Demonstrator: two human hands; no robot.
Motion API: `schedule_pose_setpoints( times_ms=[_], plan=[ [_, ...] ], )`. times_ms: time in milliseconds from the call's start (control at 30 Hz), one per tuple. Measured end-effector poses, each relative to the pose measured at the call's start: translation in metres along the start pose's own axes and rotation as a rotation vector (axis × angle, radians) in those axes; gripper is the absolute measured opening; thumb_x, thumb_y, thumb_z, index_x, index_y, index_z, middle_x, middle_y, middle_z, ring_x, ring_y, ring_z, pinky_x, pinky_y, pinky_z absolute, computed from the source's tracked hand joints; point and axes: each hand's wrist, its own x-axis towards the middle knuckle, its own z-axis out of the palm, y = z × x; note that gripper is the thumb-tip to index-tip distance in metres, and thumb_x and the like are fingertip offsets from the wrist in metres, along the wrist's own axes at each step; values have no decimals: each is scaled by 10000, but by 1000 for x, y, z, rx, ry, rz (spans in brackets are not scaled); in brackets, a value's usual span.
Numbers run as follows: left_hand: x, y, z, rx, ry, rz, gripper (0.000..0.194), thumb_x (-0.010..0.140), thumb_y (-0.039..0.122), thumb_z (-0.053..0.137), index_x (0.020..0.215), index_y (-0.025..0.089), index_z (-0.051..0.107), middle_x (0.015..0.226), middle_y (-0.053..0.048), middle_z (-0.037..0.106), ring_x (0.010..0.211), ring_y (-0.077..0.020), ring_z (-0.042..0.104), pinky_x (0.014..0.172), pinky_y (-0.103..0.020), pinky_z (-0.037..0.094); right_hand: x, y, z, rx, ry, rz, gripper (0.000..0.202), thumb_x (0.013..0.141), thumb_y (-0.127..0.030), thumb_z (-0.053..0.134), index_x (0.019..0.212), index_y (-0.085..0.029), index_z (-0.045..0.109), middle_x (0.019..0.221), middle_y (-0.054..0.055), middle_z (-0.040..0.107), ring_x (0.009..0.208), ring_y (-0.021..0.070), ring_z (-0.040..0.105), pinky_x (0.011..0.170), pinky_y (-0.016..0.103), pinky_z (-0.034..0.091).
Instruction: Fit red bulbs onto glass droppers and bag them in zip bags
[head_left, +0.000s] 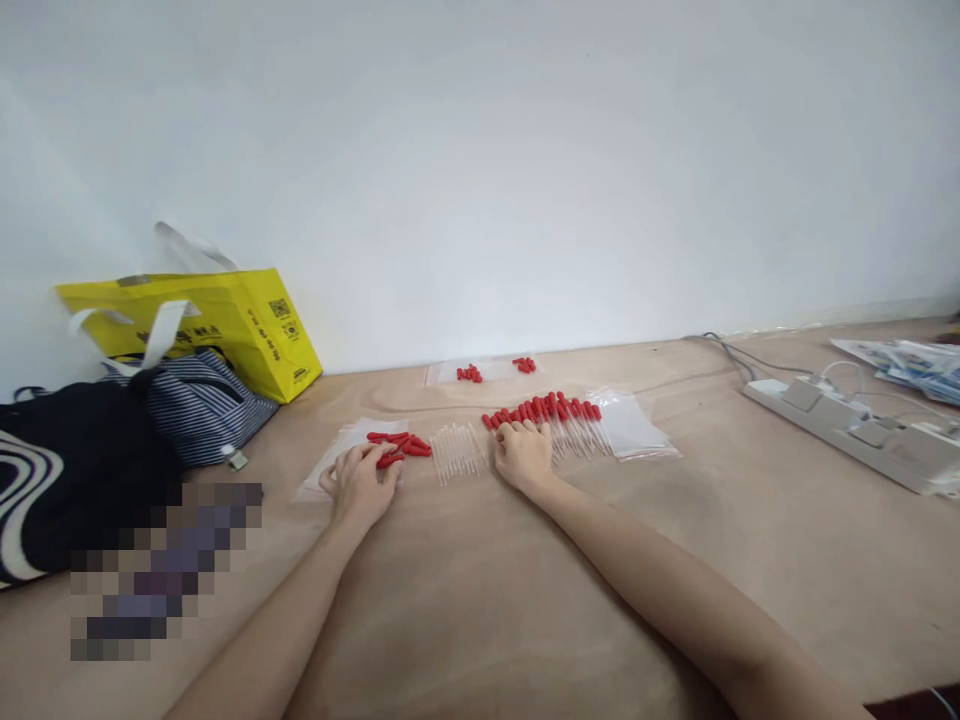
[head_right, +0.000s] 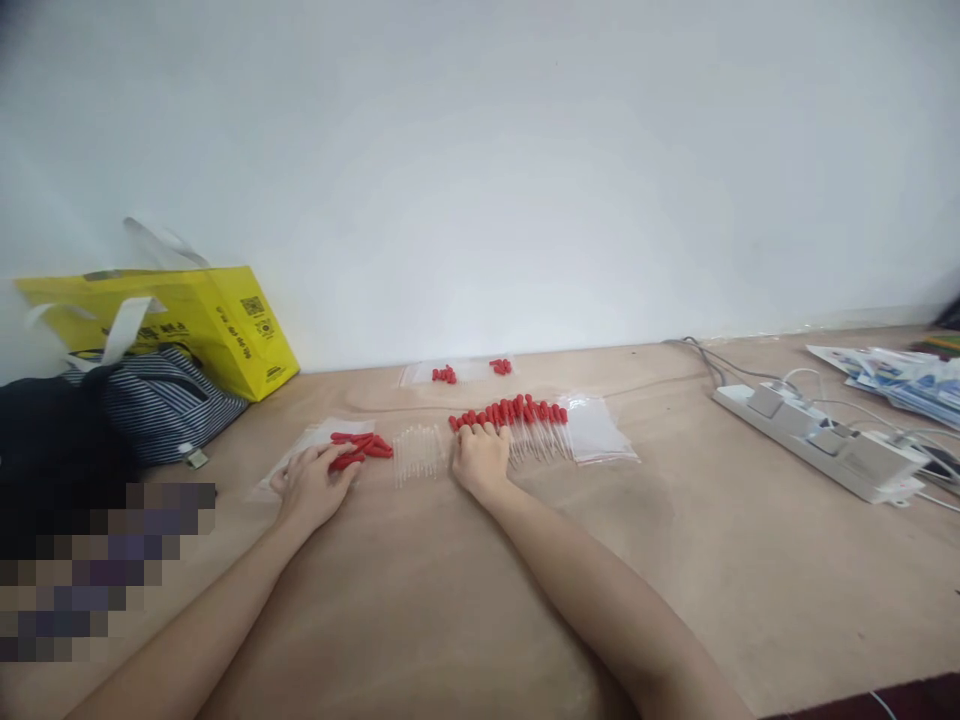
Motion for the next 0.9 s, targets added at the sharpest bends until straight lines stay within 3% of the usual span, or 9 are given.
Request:
schedule_pose_setpoints(
  times_ms=[167,300,500,600,733,833,900],
  plan=[
    [6,-6,5,21,2,1,162,757,305,494,828,248,627,986,-61,586,969,-259,467,817,-455,271,0,-11,-5,9,6,-13,234,811,-301,400,803,-194,608,887,68,620,871,197,493,741,341,213],
    [7,-8,4,-18,41,62,161,769,279,464,760,220,614,939,-76,606,927,-276,488,783,-466,278,4,-24,-5,3,-69,34,237,784,-313,432,869,-183,611,924,91,613,885,218,498,751,360,234],
    [-7,12,-6,-99,147,207,148,787,236,427,794,201,570,860,-65,642,901,-252,525,822,-461,250,15,-35,2,-44,-142,86,237,775,-221,431,853,-116,628,925,172,605,880,248,504,753,381,244],
    [-23,28,-7,-186,102,341,125,792,223,438,805,203,560,843,-39,649,880,-226,547,852,-462,234,16,-38,3,-56,-149,104,246,779,-145,402,867,-74,620,903,197,601,867,258,507,746,384,254],
    [-41,44,0,-351,-54,495,165,822,239,416,917,194,544,892,-46,649,845,-201,570,836,-426,303,9,-33,-4,-50,-103,92,249,799,-139,383,922,-48,578,932,197,581,895,270,487,754,386,274],
    [-48,49,4,-440,-116,565,211,829,234,402,974,186,547,923,-61,630,865,-188,563,784,-360,376,-4,-12,-12,77,4,-2,191,815,-176,396,887,-87,548,898,154,578,874,240,484,748,359,305],
    [-50,51,4,-457,-136,594,216,835,233,389,928,188,579,893,-59,614,850,-176,558,765,-331,397,-16,10,-17,264,23,-149,163,828,-155,368,844,-122,527,844,100,577,789,185,497,702,301,341]
  ],
)
